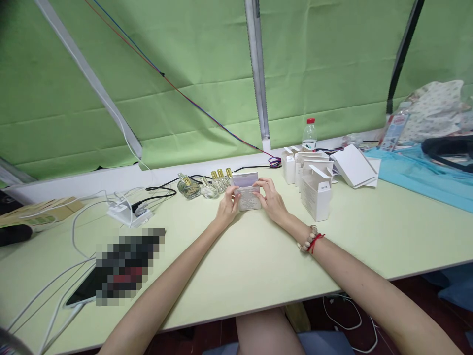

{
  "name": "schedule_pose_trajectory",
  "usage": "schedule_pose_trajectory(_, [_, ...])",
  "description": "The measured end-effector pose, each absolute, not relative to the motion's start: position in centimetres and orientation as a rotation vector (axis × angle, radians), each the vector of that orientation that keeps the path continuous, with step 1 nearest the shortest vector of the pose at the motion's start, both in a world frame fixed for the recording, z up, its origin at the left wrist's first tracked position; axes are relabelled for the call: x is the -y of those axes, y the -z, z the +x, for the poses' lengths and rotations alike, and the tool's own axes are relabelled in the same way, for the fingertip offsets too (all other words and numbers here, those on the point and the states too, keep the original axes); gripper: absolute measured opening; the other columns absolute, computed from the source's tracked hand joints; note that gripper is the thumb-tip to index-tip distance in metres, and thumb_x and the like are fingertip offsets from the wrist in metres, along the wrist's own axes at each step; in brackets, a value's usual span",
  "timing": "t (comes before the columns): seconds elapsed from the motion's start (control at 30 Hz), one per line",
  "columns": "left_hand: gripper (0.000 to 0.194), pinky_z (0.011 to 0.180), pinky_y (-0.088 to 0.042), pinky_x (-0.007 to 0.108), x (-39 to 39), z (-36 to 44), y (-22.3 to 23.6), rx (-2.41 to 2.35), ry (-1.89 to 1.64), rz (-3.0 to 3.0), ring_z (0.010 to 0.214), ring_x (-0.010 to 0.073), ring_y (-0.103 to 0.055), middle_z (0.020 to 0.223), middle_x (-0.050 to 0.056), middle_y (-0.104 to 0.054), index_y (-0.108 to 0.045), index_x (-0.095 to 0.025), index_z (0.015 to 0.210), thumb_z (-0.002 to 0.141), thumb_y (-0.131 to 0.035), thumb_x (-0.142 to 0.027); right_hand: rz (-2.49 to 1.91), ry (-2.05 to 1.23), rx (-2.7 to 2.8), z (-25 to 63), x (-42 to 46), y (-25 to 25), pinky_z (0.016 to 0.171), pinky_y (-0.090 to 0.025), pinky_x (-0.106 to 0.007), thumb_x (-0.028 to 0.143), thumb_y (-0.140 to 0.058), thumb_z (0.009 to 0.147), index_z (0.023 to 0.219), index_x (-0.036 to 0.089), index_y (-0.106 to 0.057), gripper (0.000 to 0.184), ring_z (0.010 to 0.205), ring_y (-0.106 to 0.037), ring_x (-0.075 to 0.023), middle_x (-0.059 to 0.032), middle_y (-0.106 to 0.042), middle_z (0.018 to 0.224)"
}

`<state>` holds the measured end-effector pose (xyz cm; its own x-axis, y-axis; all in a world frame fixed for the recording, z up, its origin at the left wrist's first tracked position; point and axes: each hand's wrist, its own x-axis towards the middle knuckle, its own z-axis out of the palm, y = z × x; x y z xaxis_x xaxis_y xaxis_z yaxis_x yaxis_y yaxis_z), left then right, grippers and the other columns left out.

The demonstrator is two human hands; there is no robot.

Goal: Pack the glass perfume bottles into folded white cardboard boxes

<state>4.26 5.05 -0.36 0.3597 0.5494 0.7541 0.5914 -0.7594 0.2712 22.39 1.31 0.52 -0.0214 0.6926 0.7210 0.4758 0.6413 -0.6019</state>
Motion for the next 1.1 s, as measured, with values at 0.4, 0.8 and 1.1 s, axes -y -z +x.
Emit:
schedule_pose_trajectory(0.4, [0.047, 0.103, -0.030, 0.041, -5.3, 3.1, -0.5, 1.528, 1.655, -1.819, 0.127, 0.0223, -0.034, 0.130, 0.017, -0.040, -0.026, -0.016, 0.125, 0.084, -0.043, -0.029, -1.023, -0.420, 1.570, 22.4, -2.2, 0.5, 0.066, -0.051, -0.036, 0.041, -0.055, 0.079, 0.128, 0.022, -0.023, 0.061, 0.096, -0.059, -0.0222, -0.0094, -0.058, 0.105])
schedule_pose_trajectory(0.8, [0.066, 0.102, -0.030, 0.047, -7.6, -0.9, -0.5, 2.334, 1.411, -1.685, 0.129, 0.0282, -0.033, 0.134, 0.016, -0.040, -0.026, -0.019, 0.135, 0.075, -0.053, -0.033, -1.121, -0.497, 1.680, 22.4, -2.1, 0.9, 0.072, -0.050, -0.037, 0.039, -0.051, 0.081, 0.128, 0.022, -0.025, 0.056, 0.096, -0.059, -0.0210, -0.0077, -0.061, 0.105])
schedule_pose_trajectory(1.1, [0.037, 0.096, -0.034, 0.044, -7.0, 0.2, -1.0, 2.210, 1.376, -1.604, 0.112, 0.0287, -0.044, 0.105, 0.012, -0.049, -0.053, -0.019, 0.097, 0.072, -0.056, -0.046, -1.145, -0.518, 1.683, 22.3, -1.9, 0.8, 0.077, -0.048, -0.039, 0.041, -0.049, 0.082, 0.127, 0.024, -0.026, 0.053, 0.097, -0.058, -0.0208, -0.0072, -0.059, 0.107])
